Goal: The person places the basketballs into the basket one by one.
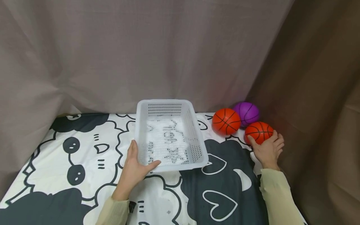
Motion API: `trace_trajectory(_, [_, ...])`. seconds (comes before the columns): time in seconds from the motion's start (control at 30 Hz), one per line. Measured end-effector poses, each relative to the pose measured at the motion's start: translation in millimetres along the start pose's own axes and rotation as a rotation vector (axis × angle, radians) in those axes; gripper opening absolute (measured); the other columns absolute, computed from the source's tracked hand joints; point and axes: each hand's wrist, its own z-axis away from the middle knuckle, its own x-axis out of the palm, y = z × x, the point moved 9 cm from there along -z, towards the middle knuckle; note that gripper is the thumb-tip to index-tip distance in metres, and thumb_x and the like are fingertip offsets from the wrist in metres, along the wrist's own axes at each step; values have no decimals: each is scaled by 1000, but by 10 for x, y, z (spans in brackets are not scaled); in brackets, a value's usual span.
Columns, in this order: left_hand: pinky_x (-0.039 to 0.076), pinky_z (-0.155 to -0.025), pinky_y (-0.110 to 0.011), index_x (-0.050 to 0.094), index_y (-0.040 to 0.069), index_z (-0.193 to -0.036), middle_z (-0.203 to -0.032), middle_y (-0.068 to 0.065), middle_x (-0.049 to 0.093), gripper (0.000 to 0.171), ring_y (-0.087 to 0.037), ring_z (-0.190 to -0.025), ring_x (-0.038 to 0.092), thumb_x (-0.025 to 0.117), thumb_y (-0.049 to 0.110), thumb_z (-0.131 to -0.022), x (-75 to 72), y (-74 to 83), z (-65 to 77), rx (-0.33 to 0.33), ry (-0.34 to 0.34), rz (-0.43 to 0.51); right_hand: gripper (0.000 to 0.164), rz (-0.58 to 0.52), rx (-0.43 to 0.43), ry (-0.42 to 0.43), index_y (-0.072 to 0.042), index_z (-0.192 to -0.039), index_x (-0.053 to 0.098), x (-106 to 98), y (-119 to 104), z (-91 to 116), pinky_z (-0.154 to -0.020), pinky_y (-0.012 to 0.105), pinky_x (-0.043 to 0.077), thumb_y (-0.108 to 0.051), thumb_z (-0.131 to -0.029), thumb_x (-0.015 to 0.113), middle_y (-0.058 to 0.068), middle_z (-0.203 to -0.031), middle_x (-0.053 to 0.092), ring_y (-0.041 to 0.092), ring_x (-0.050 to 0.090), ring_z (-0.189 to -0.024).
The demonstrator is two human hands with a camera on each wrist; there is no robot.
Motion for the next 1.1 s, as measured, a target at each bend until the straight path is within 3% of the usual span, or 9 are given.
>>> trace_trajectory(0.27, [21,-113,-52,-2,3,-155,-161,-16,0,143,-38,-145,11,78,72,-59,-19,-16,2,-12,-10,-13,111,20,-19,-5,-2,-152,-6,70,-90,-61,-107,67,11,-52,-85,66,26,-153,-7,47,1,-137])
trace_trajectory(0.57, [18,-114,-50,1,-1,-154,-161,-19,2,140,-38,-145,9,82,65,-61,7,-9,-1,-11,-10,23,113,36,11,-54,-2,-151,-11,59,66,-163,-107,68,6,-55,-86,63,27,-153,-11,51,-1,-137])
trace_trajectory(1.1, [20,-114,-49,3,-1,-154,-161,-17,3,137,-36,-145,12,84,61,-63,-6,-14,-10,-4,18,26,119,39,6,-97,0,-148,-20,169,61,-221,-109,68,2,-56,-86,63,34,-150,-9,54,-2,-136])
